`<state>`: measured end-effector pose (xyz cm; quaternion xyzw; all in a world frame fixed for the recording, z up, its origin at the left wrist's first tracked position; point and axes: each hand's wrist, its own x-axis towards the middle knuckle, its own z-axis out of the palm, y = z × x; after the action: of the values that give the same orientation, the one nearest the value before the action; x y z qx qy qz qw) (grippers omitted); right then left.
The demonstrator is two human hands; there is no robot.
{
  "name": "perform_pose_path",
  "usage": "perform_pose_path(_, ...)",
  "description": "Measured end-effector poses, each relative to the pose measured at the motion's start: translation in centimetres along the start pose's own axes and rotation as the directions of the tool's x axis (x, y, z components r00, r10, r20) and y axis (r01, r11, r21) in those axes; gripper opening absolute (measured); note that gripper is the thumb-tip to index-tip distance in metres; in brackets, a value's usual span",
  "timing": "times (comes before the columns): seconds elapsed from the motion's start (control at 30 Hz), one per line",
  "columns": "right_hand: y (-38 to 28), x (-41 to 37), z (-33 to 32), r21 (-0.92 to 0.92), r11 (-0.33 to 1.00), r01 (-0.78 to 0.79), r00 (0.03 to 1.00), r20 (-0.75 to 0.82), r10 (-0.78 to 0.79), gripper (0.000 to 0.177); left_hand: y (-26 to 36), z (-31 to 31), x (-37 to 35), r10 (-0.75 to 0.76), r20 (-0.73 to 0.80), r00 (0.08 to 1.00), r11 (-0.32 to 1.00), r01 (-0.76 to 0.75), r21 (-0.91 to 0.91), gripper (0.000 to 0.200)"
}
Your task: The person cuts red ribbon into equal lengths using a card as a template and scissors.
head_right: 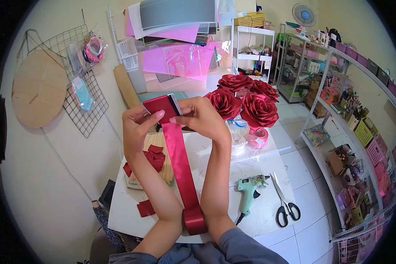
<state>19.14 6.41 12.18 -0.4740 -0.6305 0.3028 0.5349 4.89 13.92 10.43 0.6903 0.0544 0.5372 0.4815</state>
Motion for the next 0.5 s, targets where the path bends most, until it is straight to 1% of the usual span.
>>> perform_pose_path(0.07, 0.3, 0.5, -0.1, 0.015, 1.0, 0.013, 1.0, 0.006, -0.013, 0.015, 0.2, 0.0, 0.3, 0.023, -0.006, 1.0, 1.0, -0.023, 0.003, 0.015)
perform_pose_path(0.13, 0.9, 1.3, -0.1, 0.016, 0.986, 0.164, 0.986, -0.017, -0.164, 0.015, 0.4, 0.1, 0.7, 0.084, -0.027, 0.996, 0.996, -0.084, -0.009, 0.015)
perform_pose_path(0.17, 1.0, 1.5, -0.2, 0.02, 0.985, 0.169, 0.986, -0.015, -0.168, 0.015, 0.4, 0.0, 0.8, 0.087, -0.028, 0.996, 0.996, -0.087, -0.002, 0.015)
perform_pose_path(0.23, 0.8, 1.5, -0.3, -0.059, 0.972, 0.225, 0.974, -0.02, -0.227, 0.015, 0.2, -0.1, 0.8, 0.107, -0.036, 0.994, 0.994, -0.109, -0.03, 0.015)
perform_pose_path(0.27, 1.0, 1.6, -0.3, -0.052, 0.973, 0.227, 0.974, -0.017, -0.228, 0.015, 0.2, -0.1, 0.7, 0.106, -0.038, 0.994, 0.994, -0.107, -0.023, 0.015)
perform_pose_path(0.33, 1.2, 1.6, -0.5, -0.121, 0.968, 0.218, 0.974, -0.029, -0.223, 0.007, 0.2, -0.2, 0.4, 0.106, -0.03, 0.994, 0.994, -0.106, 0.021, 0.015)
perform_pose_path(0.37, 1.8, 1.6, -0.6, -0.149, 0.963, 0.226, 0.971, -0.052, -0.235, 0.007, 0.3, -0.2, 0.2, 0.106, -0.03, 0.994, 0.994, -0.105, 0.02, 0.015)
perform_pose_path(0.4, 1.8, 1.4, -0.7, -0.153, 0.963, 0.224, 0.971, -0.052, -0.234, 0.007, 0.3, -0.2, 0.2, 0.102, -0.023, 0.995, 0.992, -0.1, 0.076, 0.014)
perform_pose_path(0.43, 1.7, 1.2, -0.6, -0.113, 0.977, 0.181, 0.98, -0.064, -0.189, 0.009, 0.3, -0.2, 0.1, 0.097, -0.017, 0.995, 0.987, -0.094, 0.132, 0.013)
perform_pose_path(0.47, 1.7, 1.0, -0.6, -0.072, 0.988, 0.138, 0.987, -0.073, -0.143, 0.012, 0.1, -0.1, 0.3, 0.097, -0.018, 0.995, 0.987, -0.094, 0.129, 0.013)
perform_pose_path(0.5, 2.0, 1.1, -0.7, -0.073, 0.988, 0.134, 0.988, -0.071, -0.139, 0.012, -0.3, 0.1, 0.5, 0.168, 0.012, 0.986, 0.976, -0.168, 0.136, 0.012)
